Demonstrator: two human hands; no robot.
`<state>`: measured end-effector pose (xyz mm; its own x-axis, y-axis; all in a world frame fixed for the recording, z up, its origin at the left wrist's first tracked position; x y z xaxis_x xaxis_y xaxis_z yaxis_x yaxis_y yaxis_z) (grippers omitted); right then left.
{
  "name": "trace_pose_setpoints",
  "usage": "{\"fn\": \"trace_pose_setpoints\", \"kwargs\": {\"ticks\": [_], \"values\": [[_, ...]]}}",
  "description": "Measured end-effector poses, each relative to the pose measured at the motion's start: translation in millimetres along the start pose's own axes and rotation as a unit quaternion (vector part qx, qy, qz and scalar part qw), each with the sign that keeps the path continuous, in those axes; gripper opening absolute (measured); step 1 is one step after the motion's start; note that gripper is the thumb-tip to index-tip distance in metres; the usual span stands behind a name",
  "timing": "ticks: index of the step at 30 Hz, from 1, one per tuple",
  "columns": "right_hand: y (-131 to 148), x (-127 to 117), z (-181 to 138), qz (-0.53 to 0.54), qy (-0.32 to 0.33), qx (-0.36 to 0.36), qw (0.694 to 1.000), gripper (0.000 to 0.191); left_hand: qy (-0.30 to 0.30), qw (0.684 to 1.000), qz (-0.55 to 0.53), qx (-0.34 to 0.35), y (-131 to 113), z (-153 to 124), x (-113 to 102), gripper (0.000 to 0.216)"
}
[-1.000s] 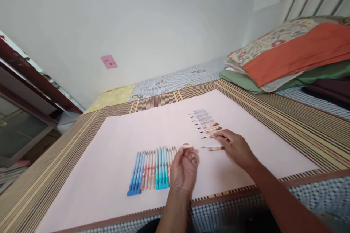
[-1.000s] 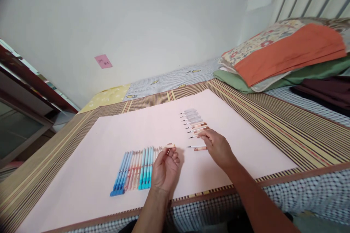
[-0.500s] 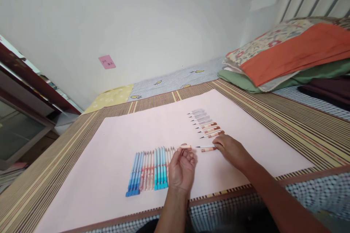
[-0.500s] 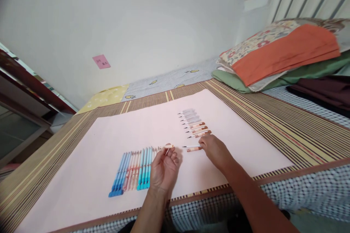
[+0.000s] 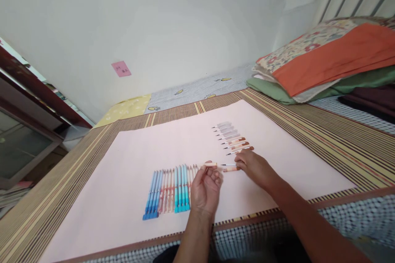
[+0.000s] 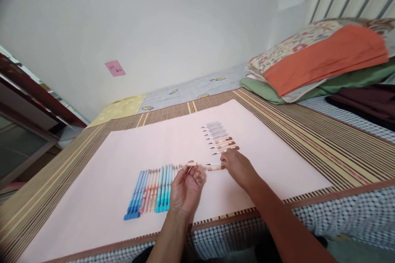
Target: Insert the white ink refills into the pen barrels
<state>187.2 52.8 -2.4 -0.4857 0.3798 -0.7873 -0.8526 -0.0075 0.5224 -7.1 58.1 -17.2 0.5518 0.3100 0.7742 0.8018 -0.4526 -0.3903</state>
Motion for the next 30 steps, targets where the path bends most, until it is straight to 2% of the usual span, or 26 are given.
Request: {"fn": "trace_pose_setpoints", "kwargs": {"ticks": [6, 11, 13, 15, 18, 22, 30], "values": [[15.2, 11.3, 3.8, -0.074, 0.024, -0.023, 0.997, 0.02, -0.005, 1.0, 0.008, 0.004, 0.3, 0.9, 0.8, 0.015], [19.4, 13.5, 7.1, -0.11, 0.01, -0.047, 0.993, 0.018, -0.001, 1.0, 0.017, 0.006, 0.0, 0.2, 1.2, 0.015], [22.5, 8.6, 7.6, -0.06, -0.039, -0.076, 0.994, 0.017, 0.0, 1.0, 0.016, 0.01, -0.4, 0.1, 1.2, 0.017], [25.3, -0.5, 6.5, 0.042, -0.116, -0.084, 0.989, 0.015, -0.004, 1.0, 0.009, 0.015, -1.2, 0.6, 0.9, 0.018], [27.3, -14.7, 1.5, 0.212, -0.193, -0.03, 0.958, 0.014, -0.006, 1.0, -0.002, 0.025, -3.4, 2.4, 0.3, 0.017], [37.0, -26.7, -6.4, 0.312, -0.181, 0.028, 0.932, 0.016, -0.009, 0.999, -0.006, 0.044, -7.7, 5.2, 0.3, 0.016], [51.6, -31.7, -10.8, 0.311, -0.131, -0.024, 0.941, 0.014, -0.016, 0.998, -0.002, 0.063, -10.6, 6.7, 0.8, 0.015]]}}
Point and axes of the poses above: each hand's wrist, its own z-axis towards the middle knuckle, its own x-axis out of the palm, y = z × x, the point moved 3 cm from there along z, towards the middle knuckle, and after that the axes turned 15 degrees about -y, right-handed, at the moved point
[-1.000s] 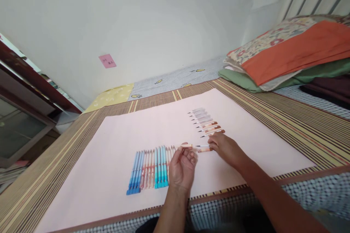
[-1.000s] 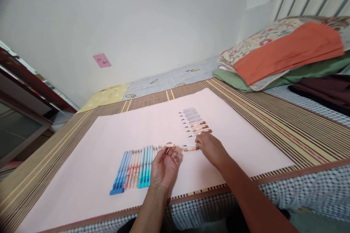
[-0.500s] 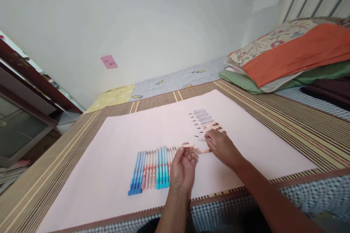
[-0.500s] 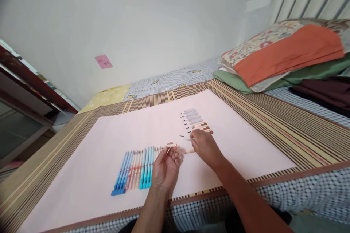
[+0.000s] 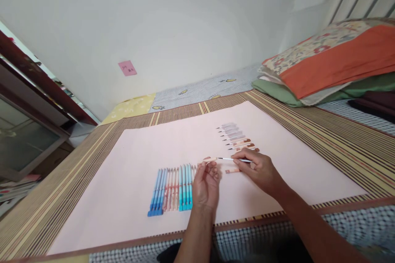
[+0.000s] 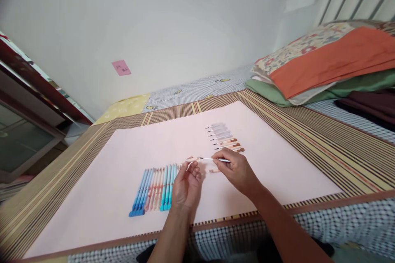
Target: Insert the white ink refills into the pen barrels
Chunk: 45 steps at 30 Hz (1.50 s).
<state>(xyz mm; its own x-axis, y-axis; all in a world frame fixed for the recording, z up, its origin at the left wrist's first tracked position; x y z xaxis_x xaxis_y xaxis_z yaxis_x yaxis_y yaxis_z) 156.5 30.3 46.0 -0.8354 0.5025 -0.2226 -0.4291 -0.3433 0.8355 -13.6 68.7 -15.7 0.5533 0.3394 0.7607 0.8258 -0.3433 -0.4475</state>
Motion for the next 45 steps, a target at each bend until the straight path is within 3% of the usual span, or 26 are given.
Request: {"fn": "trace_pose_setpoints", "kwargs": {"ticks": [7, 15, 21, 27, 31, 36, 40, 45], "values": [[-1.5, -4.7, 1.1, -0.008, 0.01, 0.002, 1.0, 0.015, -0.004, 1.0, 0.013, 0.022, -0.1, -0.1, 0.5, 0.02], [3.3, -3.7, 0.2, -0.028, 0.017, -0.042, 0.999, 0.015, 0.035, 0.99, 0.096, 0.098, 2.0, -6.9, 7.1, 0.023], [-1.5, 2.2, -6.4, -0.04, 0.034, -0.059, 0.997, 0.01, 0.057, 0.992, 0.087, 0.076, 4.8, -10.6, 10.8, 0.021], [8.8, 12.9, -14.1, -0.021, -0.029, -0.091, 0.995, 0.021, 0.118, 0.987, 0.11, 0.024, 14.2, -19.3, 12.4, 0.017], [6.8, 14.9, -15.4, 0.04, -0.018, -0.006, 0.999, 0.028, 0.117, 0.988, 0.1, 0.014, 17.0, -20.7, 11.3, 0.016], [-15.7, -0.2, -7.6, 0.155, -0.013, 0.109, 0.982, 0.043, 0.077, 0.994, 0.072, 0.012, 16.3, -14.6, 6.6, 0.017], [-28.1, -10.2, -2.5, 0.153, -0.005, 0.171, 0.973, 0.045, 0.047, 0.998, 0.043, -0.017, 16.8, -9.5, 2.3, 0.02], [-31.5, -4.4, -5.9, 0.172, 0.047, 0.226, 0.958, 0.046, 0.049, 0.998, 0.043, -0.011, 15.9, -10.4, 3.7, 0.02]]}}
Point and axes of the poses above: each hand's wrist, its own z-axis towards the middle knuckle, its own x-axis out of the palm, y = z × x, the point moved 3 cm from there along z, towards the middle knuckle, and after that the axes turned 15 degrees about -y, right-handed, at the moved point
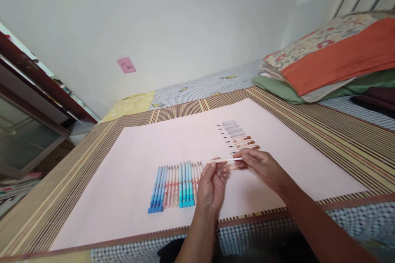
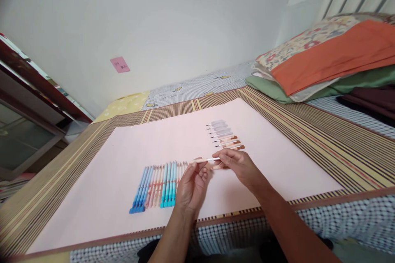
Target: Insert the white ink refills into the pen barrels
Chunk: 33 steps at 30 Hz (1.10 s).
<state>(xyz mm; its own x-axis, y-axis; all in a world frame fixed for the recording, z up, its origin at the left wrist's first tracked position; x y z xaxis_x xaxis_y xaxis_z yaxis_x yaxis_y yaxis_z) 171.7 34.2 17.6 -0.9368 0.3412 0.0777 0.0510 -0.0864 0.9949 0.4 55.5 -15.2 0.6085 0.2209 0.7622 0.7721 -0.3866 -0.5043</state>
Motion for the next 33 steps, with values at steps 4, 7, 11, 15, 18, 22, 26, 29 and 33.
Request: {"fn": "trace_pose_setpoints", "kwargs": {"ticks": [4, 7, 11, 15, 18, 22, 26, 29, 33], "values": [[-9.0, 6.3, -0.9, 0.055, 0.03, 0.044, 0.997, 0.048, 0.03, 0.999, 0.021, 0.026, -1.6, -4.4, 6.2, 0.018], [-12.0, 11.5, -3.1, 0.119, 0.071, 0.07, 0.988, 0.044, 0.04, 0.998, 0.036, 0.043, -2.9, -7.0, 9.5, 0.018], [-12.6, 12.8, -4.8, 0.155, 0.079, 0.075, 0.982, 0.04, 0.038, 0.996, 0.053, 0.055, -2.8, -8.3, 10.0, 0.02], [-13.7, 13.3, -5.7, 0.163, 0.085, 0.086, 0.979, 0.04, 0.029, 0.997, 0.051, 0.053, 0.5, -8.7, 9.1, 0.021], [-13.7, 13.6, -6.2, 0.172, 0.076, 0.085, 0.978, 0.041, 0.021, 0.998, 0.046, 0.049, 3.2, -8.7, 8.6, 0.023], [-15.4, 10.8, -5.0, 0.172, 0.065, 0.084, 0.979, 0.044, 0.012, 0.997, 0.044, 0.064, 1.1, -8.2, 8.7, 0.023], [-21.0, 4.6, -0.6, 0.151, 0.016, 0.098, 0.984, 0.037, -0.009, 0.993, 0.07, 0.099, -5.8, -8.9, 10.2, 0.027], [-25.6, 5.9, 1.0, 0.163, -0.009, 0.114, 0.98, 0.036, -0.013, 0.988, 0.096, 0.121, -7.5, -10.0, 12.0, 0.031], [-30.4, 17.4, -2.5, 0.234, 0.006, 0.145, 0.961, 0.035, -0.005, 0.98, 0.121, 0.156, -5.8, -11.0, 11.5, 0.032]]}}
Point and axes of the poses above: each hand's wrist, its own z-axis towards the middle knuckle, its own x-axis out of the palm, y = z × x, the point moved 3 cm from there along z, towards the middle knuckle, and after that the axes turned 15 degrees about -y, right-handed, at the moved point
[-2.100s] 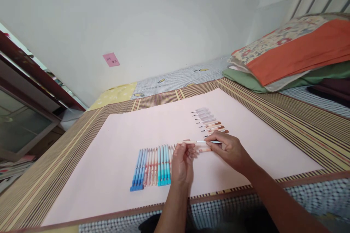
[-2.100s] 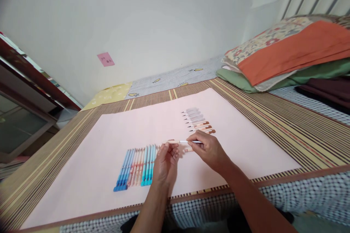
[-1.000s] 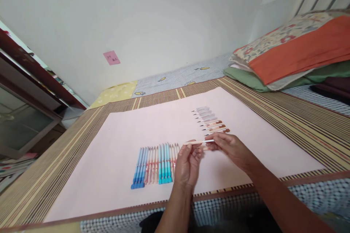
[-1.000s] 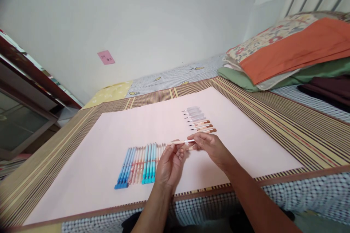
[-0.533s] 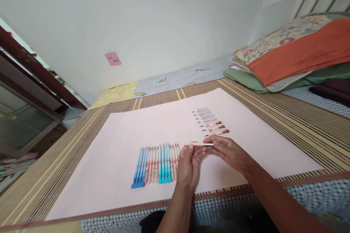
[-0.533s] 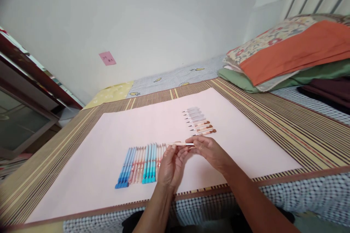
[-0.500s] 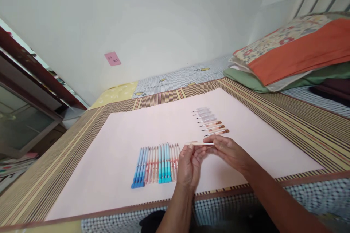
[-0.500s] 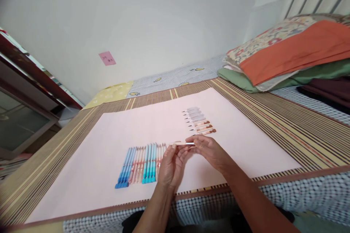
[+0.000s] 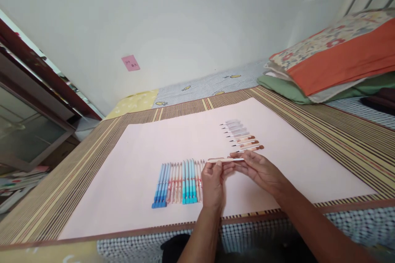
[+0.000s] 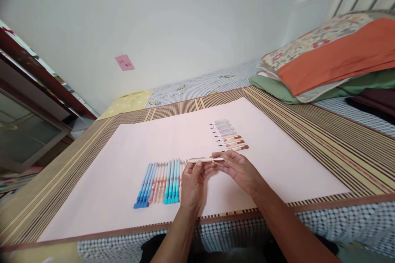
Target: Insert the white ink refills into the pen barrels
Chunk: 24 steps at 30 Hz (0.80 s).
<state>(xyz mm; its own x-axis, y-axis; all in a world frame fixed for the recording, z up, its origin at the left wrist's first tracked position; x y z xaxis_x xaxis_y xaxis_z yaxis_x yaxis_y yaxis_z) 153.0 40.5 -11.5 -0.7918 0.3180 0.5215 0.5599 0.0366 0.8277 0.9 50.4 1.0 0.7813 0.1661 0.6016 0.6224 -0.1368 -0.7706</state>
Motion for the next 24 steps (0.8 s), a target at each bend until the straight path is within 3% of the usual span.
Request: {"fn": "trace_pose_setpoints", "kwargs": {"ticks": [5, 10, 18, 24], "values": [[-8.5, 6.7, -3.3, 0.03, 0.014, 0.037, 0.999, 0.036, -0.004, 0.999, 0.029, 0.038, -1.6, -4.5, -4.4, 0.032], [-10.6, 9.5, -3.2, 0.024, 0.011, 0.027, 0.999, 0.037, -0.006, 0.996, 0.06, 0.067, -5.5, -10.6, -3.3, 0.033], [-8.0, 6.9, 0.8, -0.056, -0.099, -0.075, 0.991, 0.038, -0.042, 0.999, -0.016, 0.006, 0.2, -4.6, -2.8, 0.037], [-4.4, -2.1, 2.6, -0.192, -0.097, -0.187, 0.959, 0.038, -0.07, 0.997, -0.041, -0.018, 1.1, 1.1, -6.9, 0.035]]}}
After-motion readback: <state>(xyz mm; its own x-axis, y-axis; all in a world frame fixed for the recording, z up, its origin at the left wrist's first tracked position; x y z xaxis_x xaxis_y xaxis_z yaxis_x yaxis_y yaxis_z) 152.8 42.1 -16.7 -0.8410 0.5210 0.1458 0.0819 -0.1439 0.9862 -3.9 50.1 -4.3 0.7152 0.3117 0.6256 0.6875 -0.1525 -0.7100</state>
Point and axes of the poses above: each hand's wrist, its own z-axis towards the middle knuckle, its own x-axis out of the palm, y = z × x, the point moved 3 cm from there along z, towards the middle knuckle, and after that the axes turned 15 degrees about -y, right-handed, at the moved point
